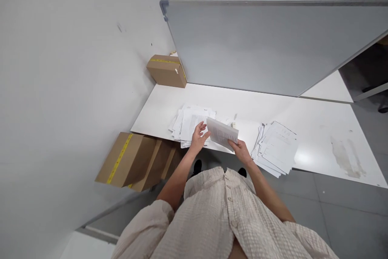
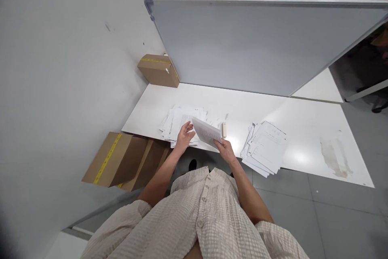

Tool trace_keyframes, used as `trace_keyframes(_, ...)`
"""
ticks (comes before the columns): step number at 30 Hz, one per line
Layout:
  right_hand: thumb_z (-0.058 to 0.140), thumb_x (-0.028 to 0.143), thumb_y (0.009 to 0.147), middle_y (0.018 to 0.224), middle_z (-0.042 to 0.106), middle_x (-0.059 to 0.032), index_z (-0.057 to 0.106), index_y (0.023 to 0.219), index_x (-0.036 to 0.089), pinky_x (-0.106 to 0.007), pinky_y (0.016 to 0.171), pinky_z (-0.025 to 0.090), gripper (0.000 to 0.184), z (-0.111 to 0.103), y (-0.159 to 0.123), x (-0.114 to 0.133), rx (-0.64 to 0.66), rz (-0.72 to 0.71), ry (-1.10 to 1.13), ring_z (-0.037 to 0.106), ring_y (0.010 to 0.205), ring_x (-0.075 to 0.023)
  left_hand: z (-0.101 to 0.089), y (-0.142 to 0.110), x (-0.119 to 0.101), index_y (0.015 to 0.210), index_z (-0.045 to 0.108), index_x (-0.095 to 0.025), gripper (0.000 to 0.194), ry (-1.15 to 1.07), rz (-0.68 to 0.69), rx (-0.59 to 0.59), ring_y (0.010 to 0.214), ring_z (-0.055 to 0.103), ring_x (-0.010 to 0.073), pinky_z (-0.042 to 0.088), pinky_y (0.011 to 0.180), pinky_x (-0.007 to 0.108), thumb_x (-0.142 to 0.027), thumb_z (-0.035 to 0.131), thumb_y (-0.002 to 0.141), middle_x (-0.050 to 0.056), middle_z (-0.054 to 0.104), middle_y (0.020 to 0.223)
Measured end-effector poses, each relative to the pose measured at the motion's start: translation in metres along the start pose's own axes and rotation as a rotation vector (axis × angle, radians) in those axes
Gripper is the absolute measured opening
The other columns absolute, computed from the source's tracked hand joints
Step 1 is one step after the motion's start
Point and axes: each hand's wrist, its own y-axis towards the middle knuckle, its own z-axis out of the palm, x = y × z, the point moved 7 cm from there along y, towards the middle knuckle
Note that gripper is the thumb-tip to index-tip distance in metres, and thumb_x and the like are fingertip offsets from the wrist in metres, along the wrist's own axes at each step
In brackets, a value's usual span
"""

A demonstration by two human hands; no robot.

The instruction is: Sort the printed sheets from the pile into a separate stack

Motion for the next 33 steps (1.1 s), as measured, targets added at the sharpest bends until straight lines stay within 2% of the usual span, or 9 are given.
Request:
trace_keyframes(3, 0.049, 0.045, 0.075, 0.084, 0.065, -0.0035, 0.065, 0.082, 0.018, -0.032, 0.071, 0.043, 0.033, 0.000, -0.002, 0.001, 0.031, -0.005, -0.001, 0.056, 0.083, -0.0244, 0.008, 0.009, -0.009, 0.108, 0.053, -0.016, 0.048, -0.210, -0.042, 0.102, 0.092, 0.054, 0.0180, 0.041, 0.078, 0.030, -0.036, 0.064, 0.066, 0.008, 0.060, 0.099)
trace_keyframes(7, 0.051, 0.044, 0.074, 0.083, 0.066, -0.0036, 0.066, 0.085, 0.018, -0.034, 0.071, 0.044, 0.032, -0.005, -0.003, -0.004, 0.009, 0.010, 0.039, 0.057, 0.083, -0.0246, 0.015, 0.007, -0.016, 0.084, 0.063, -0.014, 0.028, -0.236, -0.061, 0.070, 0.075, 0.056, 0.0138, 0.042, 0.071, 0.026, -0.034, 0.064, 0.065, 0.003, 0.063, 0.077)
trace_keyframes(12, 0.057, 0.042, 0.071, 0.090, 0.065, -0.0060, 0.065, 0.090, 0.018, -0.036, 0.075, 0.045, 0.033, -0.017, -0.002, -0.009, -0.058, 0.004, 0.177, 0.057, 0.088, -0.0245, 0.023, 0.003, -0.018, 0.068, 0.062, -0.014, 0.021, -0.230, -0.064, 0.072, 0.059, 0.052, 0.0095, 0.042, 0.060, 0.022, -0.034, 0.065, 0.064, -0.002, 0.058, 0.061)
trace_keyframes(17, 0.059, 0.042, 0.069, 0.093, 0.065, -0.0071, 0.065, 0.088, 0.019, -0.036, 0.073, 0.047, 0.031, -0.032, -0.003, -0.005, -0.144, -0.005, 0.209, 0.058, 0.087, -0.0239, 0.033, 0.002, -0.020, 0.073, 0.062, -0.014, 0.021, -0.235, -0.056, 0.110, 0.064, 0.055, 0.0111, 0.043, 0.063, 0.023, -0.034, 0.063, 0.066, -0.001, 0.062, 0.067)
trace_keyframes(21, 0.059, 0.039, 0.069, 0.092, 0.065, -0.0064, 0.065, 0.089, 0.020, -0.038, 0.076, 0.045, 0.028, -0.043, -0.007, -0.014, -0.203, -0.008, 0.145, 0.057, 0.089, -0.0240, 0.045, -0.002, -0.024, 0.082, 0.063, -0.015, 0.019, -0.205, 0.038, 0.202, 0.091, 0.055, 0.0174, 0.042, 0.079, 0.028, -0.031, 0.059, 0.071, 0.006, 0.063, 0.096)
trace_keyframes(24, 0.058, 0.037, 0.070, 0.098, 0.064, -0.0060, 0.064, 0.092, 0.021, -0.038, 0.079, 0.044, 0.027, -0.044, -0.008, -0.030, -0.196, -0.029, 0.137, 0.056, 0.093, -0.0232, 0.056, -0.006, -0.014, 0.084, 0.063, -0.015, 0.019, -0.145, 0.082, 0.287, 0.102, 0.051, 0.0192, 0.037, 0.088, 0.031, -0.030, 0.056, 0.074, 0.008, 0.061, 0.100)
trace_keyframes(26, 0.058, 0.037, 0.070, 0.099, 0.063, -0.0062, 0.064, 0.091, 0.021, -0.038, 0.080, 0.043, 0.027, -0.043, -0.009, -0.043, -0.192, -0.017, 0.142, 0.055, 0.094, -0.0229, 0.063, -0.007, 0.003, 0.086, 0.063, -0.015, 0.021, -0.108, 0.049, 0.324, 0.100, 0.052, 0.0191, 0.037, 0.088, 0.031, -0.031, 0.055, 0.074, 0.009, 0.061, 0.100)
trace_keyframes(29, 0.058, 0.038, 0.069, 0.095, 0.065, -0.0067, 0.064, 0.087, 0.019, -0.038, 0.078, 0.043, 0.027, -0.040, -0.008, -0.059, -0.200, 0.035, 0.138, 0.057, 0.089, -0.0228, 0.069, -0.007, 0.025, 0.087, 0.061, -0.014, 0.026, -0.081, -0.021, 0.318, 0.091, 0.055, 0.0182, 0.040, 0.081, 0.031, -0.035, 0.054, 0.074, 0.010, 0.061, 0.100)
trace_keyframes(33, 0.057, 0.038, 0.069, 0.092, 0.065, -0.0065, 0.064, 0.086, 0.019, -0.037, 0.078, 0.043, 0.027, -0.038, -0.005, -0.068, -0.224, 0.058, 0.154, 0.057, 0.087, -0.0224, 0.074, -0.004, 0.032, 0.089, 0.060, -0.014, 0.027, -0.085, -0.027, 0.322, 0.084, 0.055, 0.0155, 0.041, 0.075, 0.027, -0.036, 0.054, 0.074, 0.007, 0.062, 0.093)
